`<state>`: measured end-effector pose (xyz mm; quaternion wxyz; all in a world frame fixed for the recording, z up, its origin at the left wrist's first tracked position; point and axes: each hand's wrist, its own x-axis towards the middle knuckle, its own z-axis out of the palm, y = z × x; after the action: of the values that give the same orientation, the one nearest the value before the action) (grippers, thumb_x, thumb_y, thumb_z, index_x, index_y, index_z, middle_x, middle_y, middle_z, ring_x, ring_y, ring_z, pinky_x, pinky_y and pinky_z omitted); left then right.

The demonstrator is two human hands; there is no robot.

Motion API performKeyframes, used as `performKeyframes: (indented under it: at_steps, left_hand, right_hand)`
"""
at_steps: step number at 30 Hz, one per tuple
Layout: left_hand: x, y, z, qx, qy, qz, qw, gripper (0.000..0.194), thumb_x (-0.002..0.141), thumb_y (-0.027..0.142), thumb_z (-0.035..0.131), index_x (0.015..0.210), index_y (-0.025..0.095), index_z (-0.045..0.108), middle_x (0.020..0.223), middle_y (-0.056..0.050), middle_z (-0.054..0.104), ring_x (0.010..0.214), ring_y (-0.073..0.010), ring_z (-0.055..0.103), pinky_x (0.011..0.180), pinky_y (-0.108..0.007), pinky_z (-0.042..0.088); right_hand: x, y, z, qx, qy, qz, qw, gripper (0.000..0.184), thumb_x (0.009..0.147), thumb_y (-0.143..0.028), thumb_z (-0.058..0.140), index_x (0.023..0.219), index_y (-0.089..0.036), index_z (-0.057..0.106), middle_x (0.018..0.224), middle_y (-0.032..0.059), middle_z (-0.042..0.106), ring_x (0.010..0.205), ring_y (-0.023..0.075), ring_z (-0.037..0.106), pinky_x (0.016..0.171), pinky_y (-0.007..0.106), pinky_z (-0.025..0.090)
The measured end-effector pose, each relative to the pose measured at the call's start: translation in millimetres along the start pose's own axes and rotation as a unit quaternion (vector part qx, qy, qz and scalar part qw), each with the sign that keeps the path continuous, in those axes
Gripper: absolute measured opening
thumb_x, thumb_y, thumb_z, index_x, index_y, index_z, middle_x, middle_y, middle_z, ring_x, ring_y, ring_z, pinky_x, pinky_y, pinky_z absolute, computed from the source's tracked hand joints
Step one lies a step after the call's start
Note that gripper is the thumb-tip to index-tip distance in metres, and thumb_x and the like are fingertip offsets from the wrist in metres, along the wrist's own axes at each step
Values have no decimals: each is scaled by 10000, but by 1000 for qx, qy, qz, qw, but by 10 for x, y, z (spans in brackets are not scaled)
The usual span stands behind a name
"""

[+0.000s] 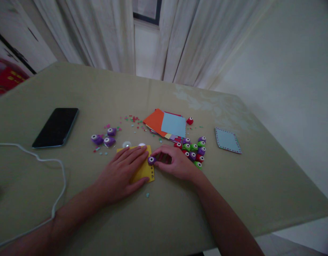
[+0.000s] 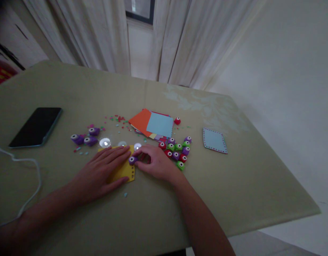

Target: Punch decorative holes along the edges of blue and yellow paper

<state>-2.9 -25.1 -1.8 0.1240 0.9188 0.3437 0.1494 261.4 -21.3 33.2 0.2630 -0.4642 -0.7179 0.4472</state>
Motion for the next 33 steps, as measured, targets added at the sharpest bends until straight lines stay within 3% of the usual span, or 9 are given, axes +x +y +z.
performKeyframes:
  at_steps: [9, 33]
  left_hand:
    - [-8, -14, 19, -17, 11, -2, 1000, 747, 1048, 585, 606, 1692, 268, 398, 1703, -113, 499, 1544, -341, 488, 1301, -540, 328]
    - [-2, -6, 4, 0, 10, 8, 1000, 728, 1063, 587, 589, 1672, 224, 422, 1701, -123, 500, 1547, -332, 485, 1294, -531, 333]
  right_hand:
    - [0, 0, -3, -2, -2, -1, 1000, 170, 978, -272, 765, 1129, -197, 782, 1023, 43, 751, 832, 161, 682, 754, 274, 550]
    - [2, -5, -3, -5, 1, -5, 1000, 167, 971, -258, 764, 1121, -190, 783, 1028, 46, 753, 833, 162, 682, 762, 276, 559]
